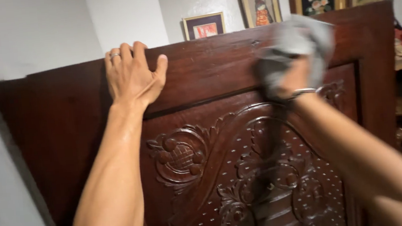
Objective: Wiping and cleaning a carved wooden door with a cloth.
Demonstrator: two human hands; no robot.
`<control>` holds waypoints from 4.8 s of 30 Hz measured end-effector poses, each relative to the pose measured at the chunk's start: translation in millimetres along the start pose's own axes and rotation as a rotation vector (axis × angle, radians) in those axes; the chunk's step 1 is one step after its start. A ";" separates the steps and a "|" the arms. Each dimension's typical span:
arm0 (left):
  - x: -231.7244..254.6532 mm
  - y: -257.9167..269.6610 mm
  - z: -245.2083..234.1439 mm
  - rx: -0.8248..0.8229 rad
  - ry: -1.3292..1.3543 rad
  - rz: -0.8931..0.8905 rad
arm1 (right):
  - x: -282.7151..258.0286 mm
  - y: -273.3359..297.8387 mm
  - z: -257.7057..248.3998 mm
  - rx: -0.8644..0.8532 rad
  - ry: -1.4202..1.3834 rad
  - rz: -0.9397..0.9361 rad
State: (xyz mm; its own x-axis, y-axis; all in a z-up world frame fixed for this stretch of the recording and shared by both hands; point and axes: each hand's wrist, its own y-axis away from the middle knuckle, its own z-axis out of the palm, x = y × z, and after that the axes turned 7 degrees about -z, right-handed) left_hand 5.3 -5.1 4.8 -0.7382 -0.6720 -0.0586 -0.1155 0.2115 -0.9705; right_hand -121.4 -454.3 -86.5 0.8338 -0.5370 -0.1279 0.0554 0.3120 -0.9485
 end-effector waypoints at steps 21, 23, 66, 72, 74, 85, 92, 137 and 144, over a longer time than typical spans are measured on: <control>-19.4 -5.6 12.2 0.088 0.061 0.054 | -114.6 31.6 121.9 -0.556 1.207 -0.470; -22.5 -9.1 8.6 0.052 0.042 0.035 | -124.0 18.5 58.6 -0.455 1.338 -0.241; -89.5 -12.9 59.1 0.459 -0.039 0.233 | -89.1 -4.9 257.0 -0.471 1.230 -0.568; -65.3 20.6 101.1 0.378 -0.025 0.187 | -89.9 -7.0 262.8 -0.497 1.310 -0.554; -30.7 44.3 47.9 0.230 0.032 0.075 | -85.0 -9.9 258.6 -0.497 1.337 -0.573; -23.6 77.3 63.5 0.336 -0.043 0.005 | -95.4 -11.5 287.5 -0.519 1.123 -0.244; -162.2 88.5 33.9 0.341 -0.023 0.032 | -99.2 -28.0 301.5 -0.683 1.069 -0.404; 7.9 44.2 68.5 0.096 0.077 0.142 | -96.9 -40.4 257.5 -0.527 1.344 -0.054; -35.5 50.0 40.7 -0.043 0.395 -0.105 | -78.9 -49.2 194.5 -0.439 1.482 -0.262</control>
State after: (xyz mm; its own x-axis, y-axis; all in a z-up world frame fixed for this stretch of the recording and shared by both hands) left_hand 52.8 0.5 -51.2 -0.9184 -0.3691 0.1424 -0.2250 0.1914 -0.9554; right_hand -83.1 -274.8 26.7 -0.4494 -0.8826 0.1383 -0.2716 -0.0125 -0.9623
